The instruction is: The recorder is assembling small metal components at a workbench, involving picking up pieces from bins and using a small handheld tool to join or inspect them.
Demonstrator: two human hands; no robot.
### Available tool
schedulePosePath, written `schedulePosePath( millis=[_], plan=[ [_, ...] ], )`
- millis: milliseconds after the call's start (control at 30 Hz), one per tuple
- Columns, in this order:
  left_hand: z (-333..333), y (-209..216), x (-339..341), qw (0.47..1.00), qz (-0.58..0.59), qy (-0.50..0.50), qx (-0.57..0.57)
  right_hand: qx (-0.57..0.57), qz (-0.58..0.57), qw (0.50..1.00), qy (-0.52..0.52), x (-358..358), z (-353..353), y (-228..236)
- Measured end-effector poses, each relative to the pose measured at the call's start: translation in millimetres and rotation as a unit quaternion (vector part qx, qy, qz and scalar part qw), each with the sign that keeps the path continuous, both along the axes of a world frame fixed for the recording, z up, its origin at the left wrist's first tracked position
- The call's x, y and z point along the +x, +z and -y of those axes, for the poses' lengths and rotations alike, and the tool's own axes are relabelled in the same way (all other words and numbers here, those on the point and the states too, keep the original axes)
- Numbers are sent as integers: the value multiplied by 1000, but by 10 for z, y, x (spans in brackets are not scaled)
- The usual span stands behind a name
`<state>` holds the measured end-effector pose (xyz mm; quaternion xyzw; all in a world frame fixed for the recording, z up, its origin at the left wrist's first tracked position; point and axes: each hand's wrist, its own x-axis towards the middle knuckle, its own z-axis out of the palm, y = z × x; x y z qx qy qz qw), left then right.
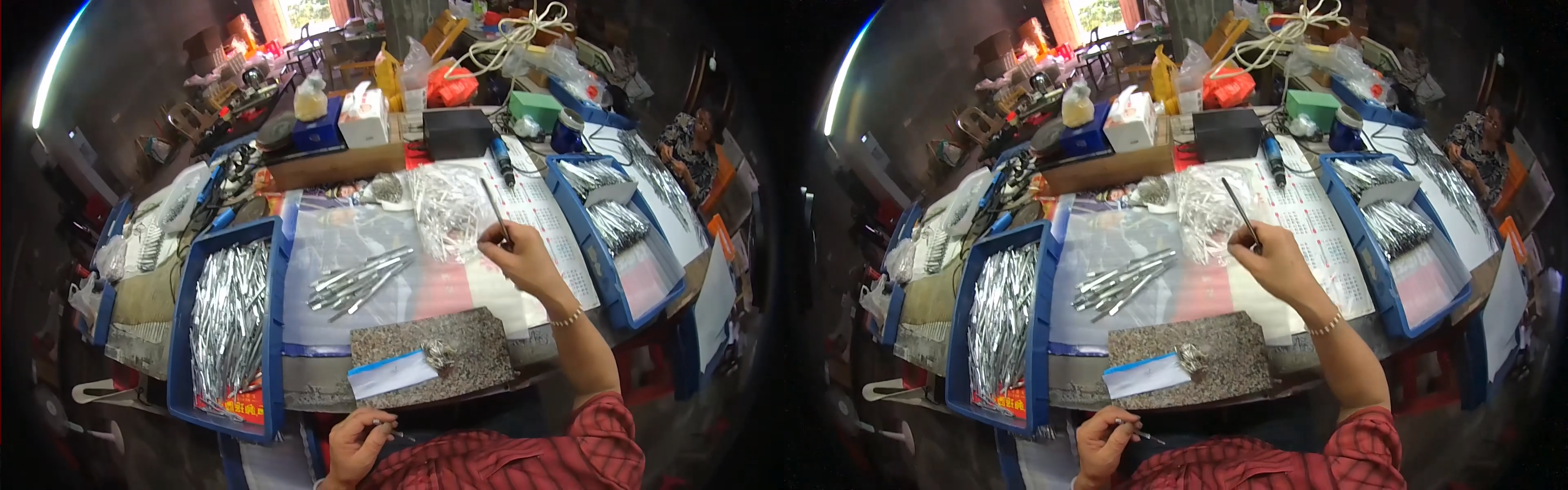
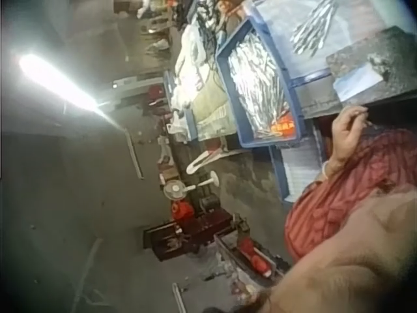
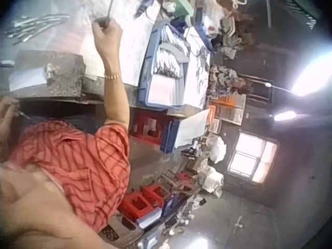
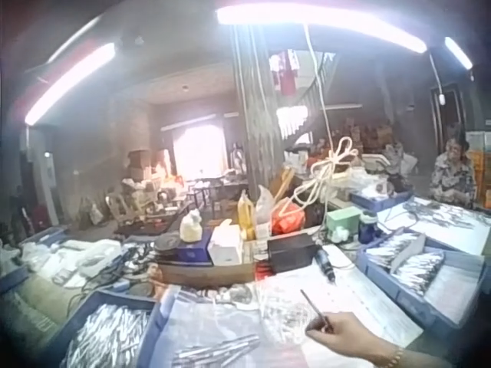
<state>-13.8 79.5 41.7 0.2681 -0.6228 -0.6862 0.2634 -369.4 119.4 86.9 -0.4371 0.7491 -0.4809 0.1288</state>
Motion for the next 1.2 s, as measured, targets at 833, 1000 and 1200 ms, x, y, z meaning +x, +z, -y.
schedulePosePath(
  millis=[833, 1000, 1200],
  plan=[
    [-413, -51, -646, 985, -7, -158, 63, -195, 355, 905, 134, 1564, -1163, -615],
    [-386, -44, -604, 983, 10, -120, 142, -127, 347, 923, 109, 1339, -1373, -320],
    [-269, -139, -616, 974, -53, -80, 206, -22, 198, 969, 145, 1544, -1348, -441]
  ],
)
